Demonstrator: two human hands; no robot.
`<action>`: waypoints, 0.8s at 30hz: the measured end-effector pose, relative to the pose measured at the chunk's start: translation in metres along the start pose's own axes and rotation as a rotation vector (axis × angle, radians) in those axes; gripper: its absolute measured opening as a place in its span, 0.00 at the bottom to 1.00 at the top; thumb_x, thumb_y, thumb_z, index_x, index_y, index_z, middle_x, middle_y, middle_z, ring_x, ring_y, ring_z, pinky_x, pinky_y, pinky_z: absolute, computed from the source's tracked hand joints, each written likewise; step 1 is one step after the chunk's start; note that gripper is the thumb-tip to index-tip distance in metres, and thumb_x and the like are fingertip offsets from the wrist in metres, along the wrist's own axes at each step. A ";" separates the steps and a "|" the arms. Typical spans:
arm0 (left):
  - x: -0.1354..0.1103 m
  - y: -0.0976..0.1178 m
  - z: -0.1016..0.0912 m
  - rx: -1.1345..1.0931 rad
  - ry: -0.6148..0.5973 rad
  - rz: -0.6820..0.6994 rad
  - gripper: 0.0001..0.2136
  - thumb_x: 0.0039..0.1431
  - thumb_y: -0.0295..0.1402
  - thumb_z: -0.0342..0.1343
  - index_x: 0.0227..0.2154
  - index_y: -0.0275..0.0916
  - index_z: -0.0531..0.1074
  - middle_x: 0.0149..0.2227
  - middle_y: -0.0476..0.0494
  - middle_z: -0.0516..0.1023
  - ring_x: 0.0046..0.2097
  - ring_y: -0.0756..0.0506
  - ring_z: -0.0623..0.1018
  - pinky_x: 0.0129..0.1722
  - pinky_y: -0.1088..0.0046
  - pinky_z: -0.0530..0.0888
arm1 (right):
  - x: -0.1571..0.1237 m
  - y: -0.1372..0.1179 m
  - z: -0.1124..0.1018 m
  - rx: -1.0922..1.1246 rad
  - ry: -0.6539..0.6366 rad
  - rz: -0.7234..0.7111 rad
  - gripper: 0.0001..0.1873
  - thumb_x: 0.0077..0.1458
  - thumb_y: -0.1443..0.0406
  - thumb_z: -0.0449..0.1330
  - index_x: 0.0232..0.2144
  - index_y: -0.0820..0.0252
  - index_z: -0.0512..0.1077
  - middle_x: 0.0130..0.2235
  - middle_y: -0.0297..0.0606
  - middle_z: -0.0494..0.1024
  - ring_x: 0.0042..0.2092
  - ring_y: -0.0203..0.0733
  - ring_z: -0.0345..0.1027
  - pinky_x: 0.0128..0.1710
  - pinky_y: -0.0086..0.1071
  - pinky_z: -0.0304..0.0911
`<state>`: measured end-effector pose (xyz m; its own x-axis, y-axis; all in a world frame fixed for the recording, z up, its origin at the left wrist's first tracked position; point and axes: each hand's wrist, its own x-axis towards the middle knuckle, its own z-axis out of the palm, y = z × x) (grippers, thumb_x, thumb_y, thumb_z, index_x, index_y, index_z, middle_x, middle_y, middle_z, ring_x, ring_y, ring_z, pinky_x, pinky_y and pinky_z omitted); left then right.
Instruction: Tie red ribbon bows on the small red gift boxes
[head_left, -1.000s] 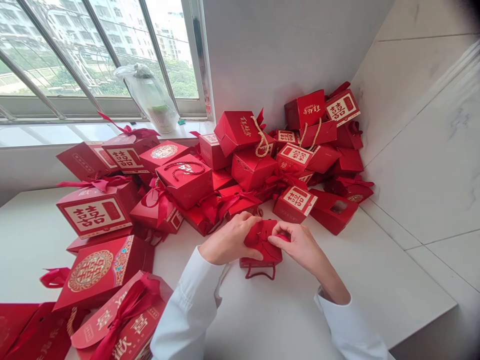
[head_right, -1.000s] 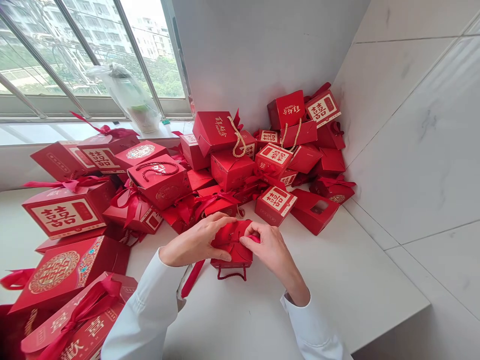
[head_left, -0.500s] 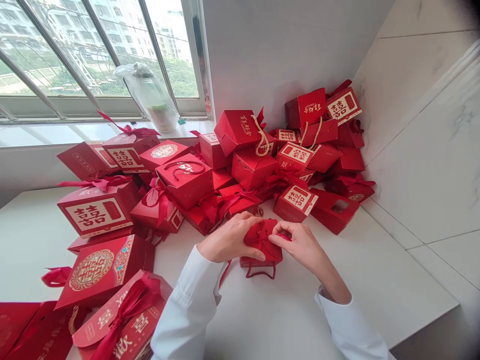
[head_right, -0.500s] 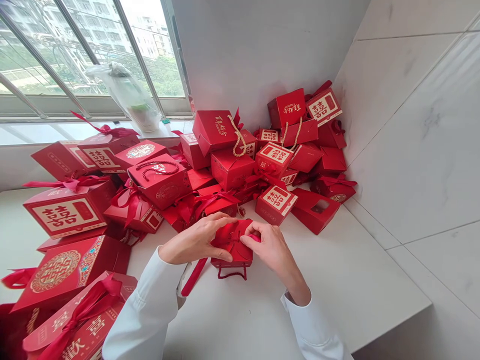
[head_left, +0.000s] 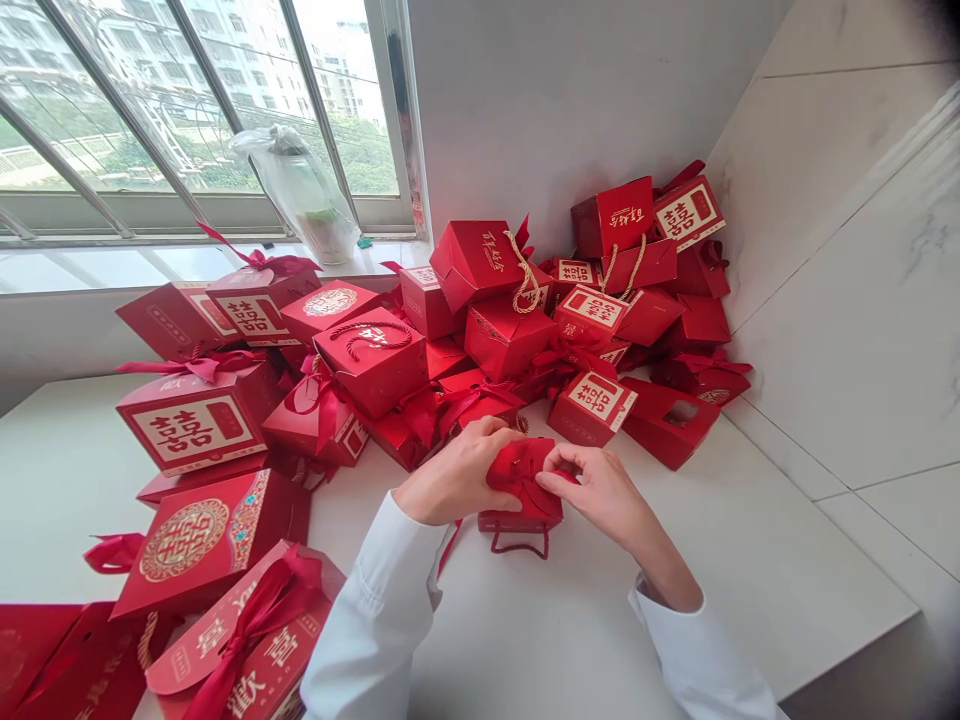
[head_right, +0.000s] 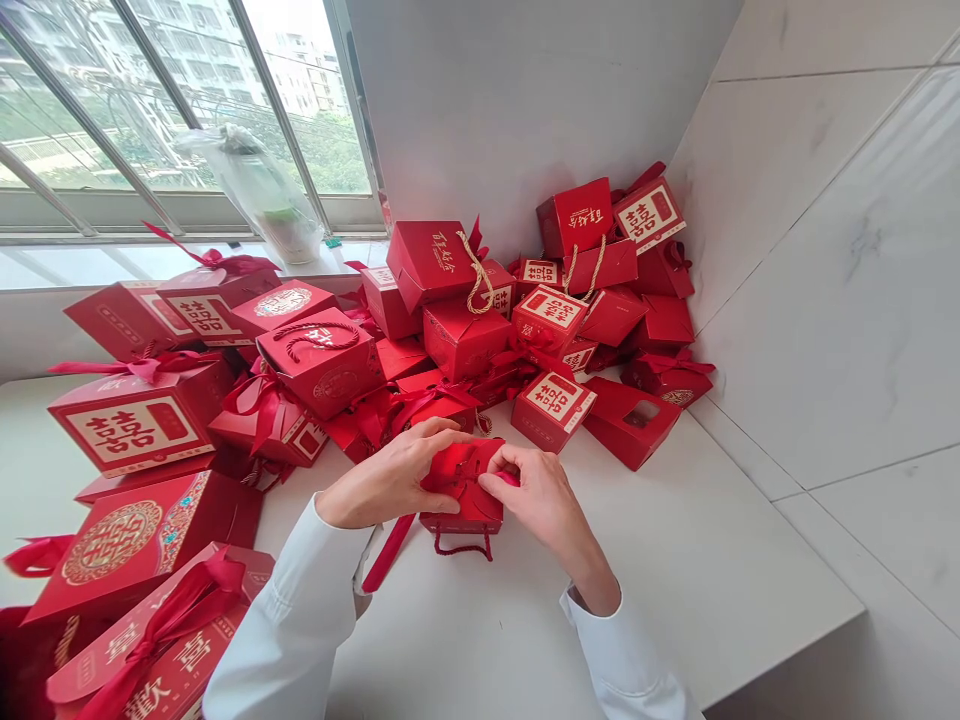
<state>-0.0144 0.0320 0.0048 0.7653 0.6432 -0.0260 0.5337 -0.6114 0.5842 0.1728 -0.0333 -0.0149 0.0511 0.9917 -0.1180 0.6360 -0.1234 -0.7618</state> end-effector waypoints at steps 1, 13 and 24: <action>-0.002 0.001 -0.002 0.004 0.024 0.002 0.25 0.48 0.36 0.64 0.49 0.41 0.66 0.49 0.41 0.67 0.51 0.40 0.68 0.50 0.65 0.69 | 0.000 0.000 0.000 0.009 0.005 0.000 0.08 0.50 0.62 0.56 0.21 0.56 0.67 0.22 0.28 0.67 0.23 0.33 0.52 0.23 0.27 0.49; -0.005 0.007 -0.003 0.088 -0.007 -0.079 0.16 0.45 0.34 0.63 0.34 0.40 0.62 0.37 0.46 0.63 0.43 0.41 0.62 0.39 0.67 0.67 | -0.007 -0.006 0.003 0.066 0.060 -0.120 0.03 0.52 0.65 0.57 0.32 0.54 0.71 0.32 0.28 0.77 0.31 0.36 0.66 0.31 0.28 0.58; -0.003 -0.003 0.004 0.042 0.010 -0.053 0.15 0.45 0.30 0.60 0.35 0.39 0.62 0.37 0.46 0.61 0.42 0.42 0.64 0.42 0.64 0.68 | -0.003 -0.007 0.010 0.017 0.027 -0.219 0.06 0.52 0.69 0.58 0.31 0.54 0.74 0.34 0.29 0.77 0.34 0.36 0.68 0.35 0.29 0.58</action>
<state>-0.0169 0.0302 -0.0001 0.7318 0.6798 -0.0477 0.5883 -0.5949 0.5477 0.1611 -0.0358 -0.0156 -0.0662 0.9954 0.0687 0.6215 0.0950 -0.7776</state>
